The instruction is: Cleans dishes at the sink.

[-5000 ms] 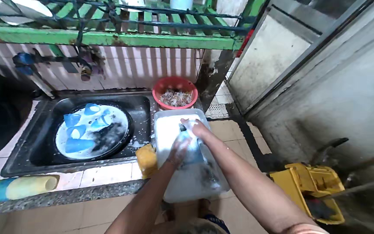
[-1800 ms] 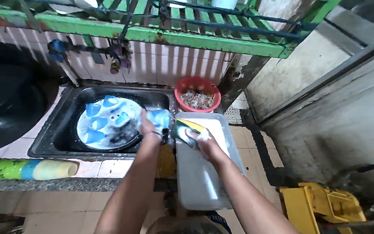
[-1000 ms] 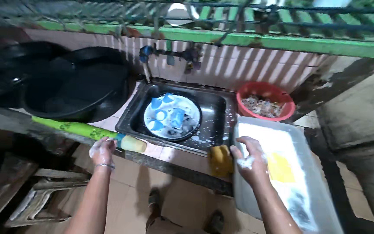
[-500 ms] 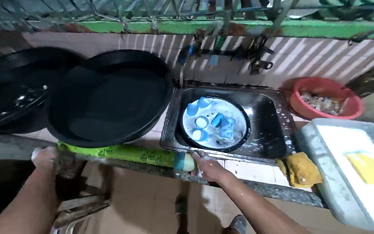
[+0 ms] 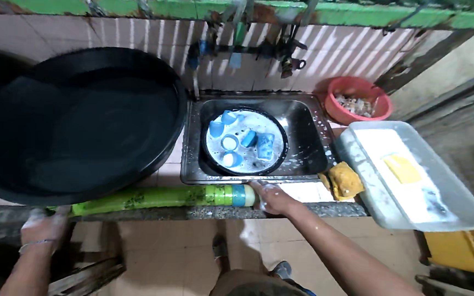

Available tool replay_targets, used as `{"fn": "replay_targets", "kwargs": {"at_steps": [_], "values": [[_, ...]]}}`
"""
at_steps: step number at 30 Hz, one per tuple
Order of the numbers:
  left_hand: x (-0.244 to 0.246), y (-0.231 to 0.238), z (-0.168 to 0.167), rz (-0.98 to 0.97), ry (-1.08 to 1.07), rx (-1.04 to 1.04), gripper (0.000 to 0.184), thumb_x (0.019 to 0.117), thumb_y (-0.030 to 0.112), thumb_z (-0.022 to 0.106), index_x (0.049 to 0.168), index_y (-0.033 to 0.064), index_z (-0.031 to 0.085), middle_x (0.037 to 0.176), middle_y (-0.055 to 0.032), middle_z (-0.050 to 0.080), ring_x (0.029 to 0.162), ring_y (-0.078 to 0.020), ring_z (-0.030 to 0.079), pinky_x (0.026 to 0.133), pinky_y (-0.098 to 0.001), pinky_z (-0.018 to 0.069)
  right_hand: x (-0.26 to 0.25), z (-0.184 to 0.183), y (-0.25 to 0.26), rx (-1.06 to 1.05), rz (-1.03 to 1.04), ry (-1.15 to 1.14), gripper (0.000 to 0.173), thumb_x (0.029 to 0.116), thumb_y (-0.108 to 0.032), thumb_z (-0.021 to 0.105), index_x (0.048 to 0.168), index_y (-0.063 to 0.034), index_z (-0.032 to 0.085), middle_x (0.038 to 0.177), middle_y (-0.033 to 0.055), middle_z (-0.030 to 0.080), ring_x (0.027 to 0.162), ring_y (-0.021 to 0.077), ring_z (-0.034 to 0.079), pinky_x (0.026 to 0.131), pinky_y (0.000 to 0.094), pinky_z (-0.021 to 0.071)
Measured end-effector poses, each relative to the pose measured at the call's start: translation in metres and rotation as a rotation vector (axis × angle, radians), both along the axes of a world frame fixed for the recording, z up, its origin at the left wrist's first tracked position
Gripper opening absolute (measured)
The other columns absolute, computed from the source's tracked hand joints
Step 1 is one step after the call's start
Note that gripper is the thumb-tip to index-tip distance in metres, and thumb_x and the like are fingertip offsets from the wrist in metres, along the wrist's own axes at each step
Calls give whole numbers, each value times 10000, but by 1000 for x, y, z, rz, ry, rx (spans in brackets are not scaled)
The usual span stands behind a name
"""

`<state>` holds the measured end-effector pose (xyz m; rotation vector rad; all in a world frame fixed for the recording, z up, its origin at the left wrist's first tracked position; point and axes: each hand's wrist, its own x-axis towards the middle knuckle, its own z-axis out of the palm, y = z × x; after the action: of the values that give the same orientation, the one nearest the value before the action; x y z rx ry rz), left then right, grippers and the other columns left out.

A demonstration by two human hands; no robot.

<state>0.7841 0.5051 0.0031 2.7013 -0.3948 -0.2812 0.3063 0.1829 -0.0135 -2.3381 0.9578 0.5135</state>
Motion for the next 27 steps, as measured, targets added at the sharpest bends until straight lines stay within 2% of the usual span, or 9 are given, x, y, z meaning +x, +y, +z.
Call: {"fn": "replay_targets", "kwargs": {"at_steps": [4,8,13,15,17,20,22,23,27], "values": [[-42,-24,-15,-134,68,-25,617,1052,464,561,1415,-34,531,1338,-349,585,1277,-528,548,1058,-723,398,-65,6,-21,-56,-108,50,821,806,-185,850,1530,-231,466,1463,170,558,1355,417,508,1069,692,394],[-101,-66,-18,-270,103,41,601,1064,488,517,1367,-28,573,1290,-324,626,1230,-501,594,1045,-705,422,-139,-1,-49,-128,-211,76,811,781,-132,857,1509,-207,507,1473,195,544,1358,446,500,1064,701,400],[-187,-103,-16,-356,-101,196,648,1004,417,638,1431,-57,520,1420,-372,512,1343,-540,492,1084,-696,400,-209,-7,-71,-174,-248,31,845,751,-120,886,1500,-224,508,1473,171,544,1345,434,512,1049,691,429],[-275,-133,0,-528,-235,98,636,976,301,690,1456,-67,492,1438,-374,501,1349,-541,491,1087,-672,416,-223,-6,-70,-200,-233,4,885,753,-122,876,1533,-194,465,1478,178,535,1341,433,516,1062,678,423],[-376,-181,0,-860,-214,-60,564,935,243,723,1407,-29,575,1383,-283,600,1305,-439,577,1090,-592,466,-229,-6,-67,-216,-226,-17,848,755,-88,858,1506,-121,465,1457,195,541,1325,431,529,1064,654,435],[-497,-270,-12,-1359,-80,18,709,863,343,785,1498,153,533,1530,-134,517,1457,-323,433,1169,-611,337,-236,-7,-70,-216,-192,-60,756,758,-75,849,1440,-91,523,1400,199,576,1294,410,558,1031,631,471],[-531,-319,-23,-1510,-44,153,911,797,386,857,1581,234,418,1574,-121,469,1471,-332,413,1156,-647,337,-244,-3,-73,-193,-168,-91,771,743,-97,862,1439,-102,529,1377,204,591,1278,414,568,1007,636,486],[-535,-336,-27,-1550,-34,184,950,785,399,867,1591,226,395,1528,-131,517,1409,-334,486,1122,-614,395,-248,4,-74,-169,-168,-108,783,744,-107,864,1448,-107,520,1364,212,600,1270,422,574,998,642,488],[-534,-359,-21,-1602,131,213,861,699,395,910,1461,226,547,1332,-70,666,1185,-274,660,983,-569,542,-269,35,-68,-133,-162,-188,630,801,-126,816,1375,-88,559,1181,215,680,1118,416,663,889,616,552]]}}
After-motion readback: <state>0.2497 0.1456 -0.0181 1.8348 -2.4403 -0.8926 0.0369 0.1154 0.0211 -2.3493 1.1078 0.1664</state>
